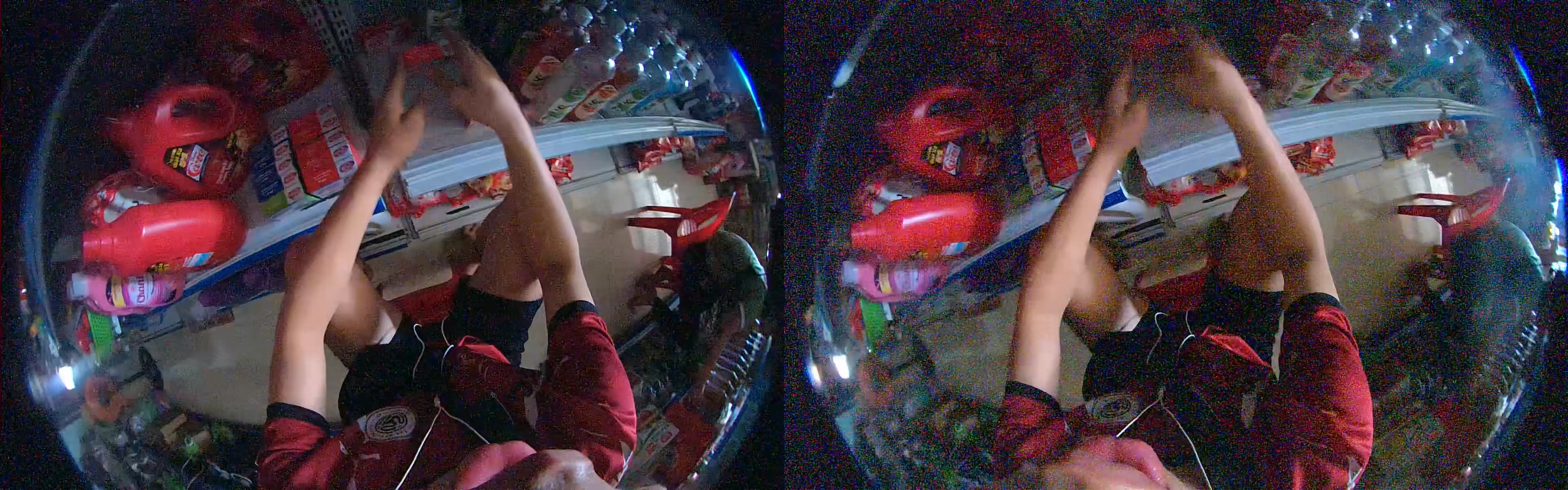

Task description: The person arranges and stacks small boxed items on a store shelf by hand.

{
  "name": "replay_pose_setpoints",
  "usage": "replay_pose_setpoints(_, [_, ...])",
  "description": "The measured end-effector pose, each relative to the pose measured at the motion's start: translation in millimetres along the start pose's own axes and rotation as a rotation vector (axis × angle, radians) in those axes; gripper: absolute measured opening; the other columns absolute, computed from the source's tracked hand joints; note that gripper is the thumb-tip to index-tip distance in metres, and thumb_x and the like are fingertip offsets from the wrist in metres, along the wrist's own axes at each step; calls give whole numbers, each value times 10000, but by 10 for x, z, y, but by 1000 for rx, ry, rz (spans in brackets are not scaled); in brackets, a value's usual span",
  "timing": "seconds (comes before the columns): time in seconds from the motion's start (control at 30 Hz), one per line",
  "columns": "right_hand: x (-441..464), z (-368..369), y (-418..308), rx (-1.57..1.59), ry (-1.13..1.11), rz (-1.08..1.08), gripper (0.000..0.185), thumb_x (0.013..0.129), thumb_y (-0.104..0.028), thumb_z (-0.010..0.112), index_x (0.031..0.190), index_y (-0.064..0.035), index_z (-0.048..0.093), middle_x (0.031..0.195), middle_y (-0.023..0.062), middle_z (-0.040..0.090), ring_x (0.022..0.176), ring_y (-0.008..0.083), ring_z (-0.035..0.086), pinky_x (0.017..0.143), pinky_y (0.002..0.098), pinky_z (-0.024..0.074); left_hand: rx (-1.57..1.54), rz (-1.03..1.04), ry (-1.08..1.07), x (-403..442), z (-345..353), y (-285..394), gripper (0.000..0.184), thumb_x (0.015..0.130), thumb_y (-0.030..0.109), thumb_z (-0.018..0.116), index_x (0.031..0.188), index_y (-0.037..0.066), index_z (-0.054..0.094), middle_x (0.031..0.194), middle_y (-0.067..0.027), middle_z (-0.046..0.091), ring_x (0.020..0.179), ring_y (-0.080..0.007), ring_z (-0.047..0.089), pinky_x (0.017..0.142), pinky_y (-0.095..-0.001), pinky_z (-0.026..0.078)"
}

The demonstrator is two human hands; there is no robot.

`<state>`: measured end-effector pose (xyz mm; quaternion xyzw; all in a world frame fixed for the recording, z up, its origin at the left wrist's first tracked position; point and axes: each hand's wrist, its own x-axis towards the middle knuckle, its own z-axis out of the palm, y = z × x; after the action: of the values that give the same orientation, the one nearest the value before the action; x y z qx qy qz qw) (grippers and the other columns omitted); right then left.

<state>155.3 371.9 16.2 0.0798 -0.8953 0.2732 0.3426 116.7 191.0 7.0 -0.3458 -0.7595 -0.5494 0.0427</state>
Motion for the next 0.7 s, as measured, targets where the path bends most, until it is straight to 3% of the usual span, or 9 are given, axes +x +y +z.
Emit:
replay_pose_setpoints(0.03, [-68, -143, 82, -119, 36, -87, 750, 809, -165, 701, 1467, -82, 351, 1282, 226, 558, 1189, 370, 539, 1004, 418, 425, -3, -59, -55, -36, 117, 75, 693, 921, 170, 590, 1508, 48, 243, 1433, -255, 431, 1323, -338, 440, 1077, -372, 348])
replay_pose_setpoints(0.1, [-99, -503, -7, 105, -164, 172, 751, 816, -185, 695, 1470, -89, 339, 1291, 254, 544, 1177, 423, 534, 975, 445, 443, -140, -118, -128, 19, 417, 40, 744, 902, 171, 603, 1517, 49, 203, 1427, -271, 429, 1319, -341, 445, 1078, -391, 345])
replay_pose_setpoints(0.13, [-122, -582, -95, -76, -155, 251, 750, 821, -193, 679, 1477, -101, 326, 1271, 264, 547, 1158, 436, 541, 957, 459, 454, -194, -65, -146, 27, 556, 20, 738, 885, 149, 603, 1507, 41, 220, 1408, -266, 452, 1295, -332, 471, 1064, -388, 361])
replay_pose_setpoints(0.27, [-328, -624, 180, -171, -111, 176, 693, 848, -220, 665, 1456, -96, 356, 1223, 267, 567, 1129, 447, 550, 942, 464, 460, -469, -1, -238, -5, 837, 84, 654, 853, 122, 619, 1437, 37, 337, 1285, -249, 561, 1199, -341, 555, 995, -400, 429])
replay_pose_setpoints(0.37, [-483, -475, 553, 3, -92, 261, 561, 901, -232, 627, 1402, -77, 426, 1198, 248, 587, 1099, 417, 577, 943, 460, 457, -174, -71, -182, -10, 889, -46, 518, 853, 103, 616, 1338, 44, 446, 1173, -241, 616, 1114, -388, 596, 928, -436, 469])
replay_pose_setpoints(0.47, [-524, -439, 779, -443, -603, 29, 449, 940, -218, 598, 1342, -56, 480, 1194, 224, 602, 1074, 370, 606, 929, 455, 465, -112, 35, -159, 50, 966, -294, 458, 835, 90, 623, 1276, 55, 504, 1096, -245, 635, 1035, -441, 602, 878, -468, 483])
replay_pose_setpoints(0.5, [-560, -444, 761, -332, -320, -132, 440, 929, -159, 592, 1342, -50, 482, 1180, 207, 616, 1059, 342, 618, 925, 436, 473, -112, 33, -159, 29, 945, -249, 458, 835, 90, 623, 1276, 55, 504, 1096, -245, 635, 1035, -441, 602, 878, -468, 483])
replay_pose_setpoints(0.57, [-586, -427, 762, -215, -37, -287, 438, 919, -101, 585, 1341, -45, 483, 1166, 190, 630, 1044, 314, 629, 922, 417, 480, -38, -42, -157, -43, 909, -177, 437, 816, 69, 619, 1241, 43, 521, 1088, -258, 627, 1016, -445, 601, 864, -487, 483])
replay_pose_setpoints(0.7, [-610, -376, 815, -251, 36, -353, 497, 860, -26, 616, 1341, -42, 492, 1114, 163, 661, 1009, 298, 636, 899, 362, 485, 81, 104, -52, -58, 914, -166, 452, 810, 66, 621, 1248, 26, 515, 1085, -274, 620, 1011, -451, 598, 855, -507, 482])
